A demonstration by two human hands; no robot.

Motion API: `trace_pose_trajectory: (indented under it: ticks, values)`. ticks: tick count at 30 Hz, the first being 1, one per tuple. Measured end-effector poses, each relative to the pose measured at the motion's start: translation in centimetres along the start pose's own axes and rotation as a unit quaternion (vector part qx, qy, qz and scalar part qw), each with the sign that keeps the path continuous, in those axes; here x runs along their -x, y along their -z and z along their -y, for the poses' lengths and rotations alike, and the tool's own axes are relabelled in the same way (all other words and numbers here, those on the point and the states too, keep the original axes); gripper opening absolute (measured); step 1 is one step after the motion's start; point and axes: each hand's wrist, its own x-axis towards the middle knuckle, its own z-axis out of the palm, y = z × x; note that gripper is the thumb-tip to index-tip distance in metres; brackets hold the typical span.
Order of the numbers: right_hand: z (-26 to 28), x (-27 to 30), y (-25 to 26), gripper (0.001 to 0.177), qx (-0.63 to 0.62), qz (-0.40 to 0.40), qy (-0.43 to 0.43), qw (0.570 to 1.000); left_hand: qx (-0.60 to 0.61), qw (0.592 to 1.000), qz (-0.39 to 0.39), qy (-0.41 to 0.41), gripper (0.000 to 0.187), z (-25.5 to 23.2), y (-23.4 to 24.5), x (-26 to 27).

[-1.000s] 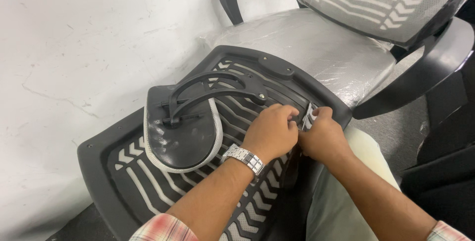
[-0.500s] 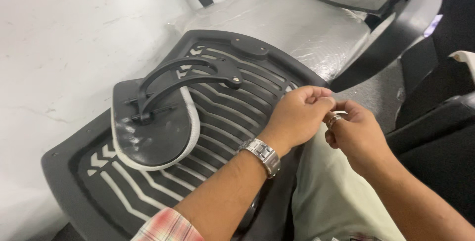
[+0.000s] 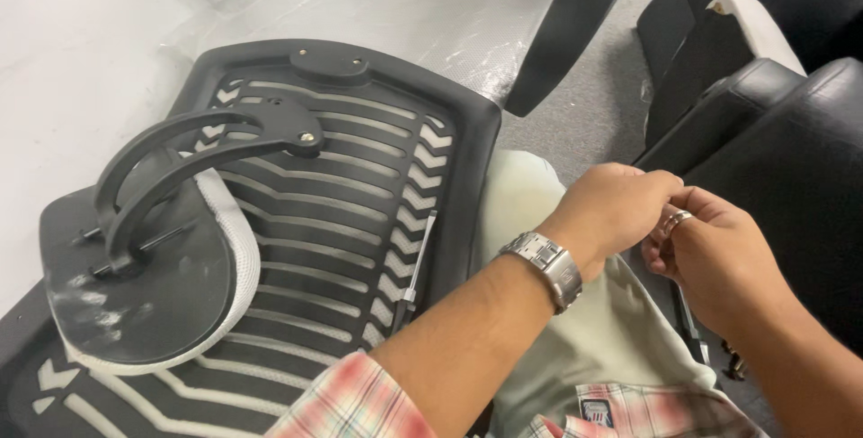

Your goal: The person uses a screwdriver to remove screws from a chair headrest and detaches it from the chair back. They then place the headrest aside and continue to work on the chair back.

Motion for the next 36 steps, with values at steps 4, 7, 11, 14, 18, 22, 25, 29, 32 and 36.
trace_pose_trajectory:
  ticks: [4,7,11,14,18,22,25,29,32,36]
  values:
    - [-1.5,-0.6,2.2,0.019,0.016,-0.053,-0.043,0.998,-0.028,0.997,-0.015,0.075,0.037,1.9,-2.5,-3.4]
    - [-2.5,-1.0,3.5,0.019,0.051,-0.088,-0.074,0.992,-0.001,0.991,-0.02,0.131,0.037,3.1,-4.3,-5.3]
    - [-3.7,-0.9,4.9,0.019,0.093,-0.107,-0.09,0.986,0.104,0.967,-0.034,0.23,0.035,3.6,-6.5,-6.6]
    - [-4.7,-0.8,6.0,0.025,0.15,-0.127,-0.142,0.97,0.131,0.956,-0.05,0.259,0.037,4.1,-8.0,-7.2]
    - [-6.0,-0.7,7.3,0.044,0.218,-0.127,-0.175,0.952,0.132,0.946,-0.07,0.287,0.038,5.1,-9.6,-7.9]
    - [-7.3,-1.1,8.4,0.059,0.391,-0.129,-0.225,0.883,0.12,0.938,-0.085,0.313,0.04,6.6,-10.5,-8.5]
    - [-8.5,-1.1,8.9,0.061,0.484,-0.099,-0.194,0.848,0.101,0.935,-0.092,0.327,0.041,7.2,-10.5,-9.1]
    - [-9.8,-1.2,9.2,0.053,0.534,-0.054,-0.213,0.816,0.082,0.932,-0.095,0.34,0.043,7.7,-10.4,-9.9]
    - [-10.2,-1.1,9.1,0.043,0.547,-0.039,-0.216,0.807,0.074,0.93,-0.098,0.347,0.044,8.2,-10.2,-10.3]
    - [-9.7,-0.8,9.1,0.038,0.523,-0.068,-0.199,0.826,0.07,0.925,-0.105,0.358,0.046,8.8,-9.8,-10.6]
